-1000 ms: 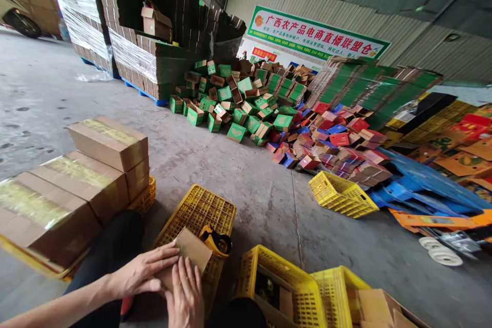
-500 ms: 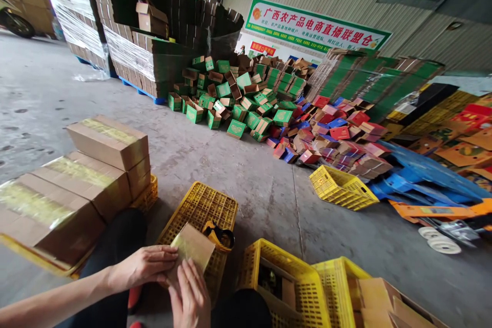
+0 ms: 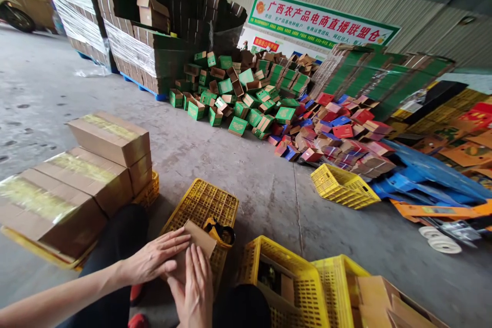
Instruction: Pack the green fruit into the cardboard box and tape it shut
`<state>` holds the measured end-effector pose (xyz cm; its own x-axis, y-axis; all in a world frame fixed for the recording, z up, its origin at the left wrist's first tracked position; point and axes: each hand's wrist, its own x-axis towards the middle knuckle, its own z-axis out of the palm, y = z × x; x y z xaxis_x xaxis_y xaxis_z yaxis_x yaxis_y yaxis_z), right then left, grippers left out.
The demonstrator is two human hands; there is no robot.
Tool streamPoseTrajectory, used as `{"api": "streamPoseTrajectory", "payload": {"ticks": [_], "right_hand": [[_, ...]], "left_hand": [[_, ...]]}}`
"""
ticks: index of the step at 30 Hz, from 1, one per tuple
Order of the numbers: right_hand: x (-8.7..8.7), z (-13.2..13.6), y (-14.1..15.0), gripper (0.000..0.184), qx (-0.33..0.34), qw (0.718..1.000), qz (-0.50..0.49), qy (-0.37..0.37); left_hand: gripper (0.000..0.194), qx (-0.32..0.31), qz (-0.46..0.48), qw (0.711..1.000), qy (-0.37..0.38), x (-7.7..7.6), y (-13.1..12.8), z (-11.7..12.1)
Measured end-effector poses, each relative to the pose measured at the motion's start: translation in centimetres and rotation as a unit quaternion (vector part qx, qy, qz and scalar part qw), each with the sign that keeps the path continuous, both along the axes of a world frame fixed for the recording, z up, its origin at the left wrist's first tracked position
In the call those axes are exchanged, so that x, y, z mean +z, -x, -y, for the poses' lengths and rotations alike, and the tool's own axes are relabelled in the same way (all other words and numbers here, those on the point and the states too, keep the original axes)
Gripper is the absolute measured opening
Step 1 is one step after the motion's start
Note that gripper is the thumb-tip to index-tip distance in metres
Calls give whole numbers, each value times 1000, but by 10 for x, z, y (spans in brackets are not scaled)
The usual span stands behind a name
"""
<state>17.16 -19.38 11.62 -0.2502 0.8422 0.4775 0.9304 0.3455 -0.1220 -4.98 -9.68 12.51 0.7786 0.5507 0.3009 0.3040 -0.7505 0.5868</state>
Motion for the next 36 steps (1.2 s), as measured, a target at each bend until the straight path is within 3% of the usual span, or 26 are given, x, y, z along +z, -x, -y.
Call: {"api": "streamPoseTrajectory", "payload": {"ticks": [9, 14, 18, 21, 26, 31, 36], "right_hand": [[-5, 4, -7, 61, -78, 996, -19, -41], [5, -15, 6, 55, -117, 993, 10, -30], [1, -28, 22, 51, -65, 997, -2, -37], [-8, -19, 20, 52, -35, 999, -9, -33], [-14, 4, 2, 53, -84, 996, -7, -31], [-2, -6, 13, 49, -124, 992, -19, -26], [-1, -24, 44, 48, -84, 996, -36, -24]], "left_hand": [[56, 94, 26, 994, -39, -23, -6, 12], [43, 122, 60, 990, -49, -19, -19, 10], [43, 129, 58, 989, -35, -13, -23, 5], [48, 159, 34, 986, -36, -17, -22, 7], [50, 194, 11, 980, -41, -29, -28, 17], [47, 183, 76, 980, -4, -27, -34, 15], [48, 159, 96, 979, 81, -13, -29, 5]]}}
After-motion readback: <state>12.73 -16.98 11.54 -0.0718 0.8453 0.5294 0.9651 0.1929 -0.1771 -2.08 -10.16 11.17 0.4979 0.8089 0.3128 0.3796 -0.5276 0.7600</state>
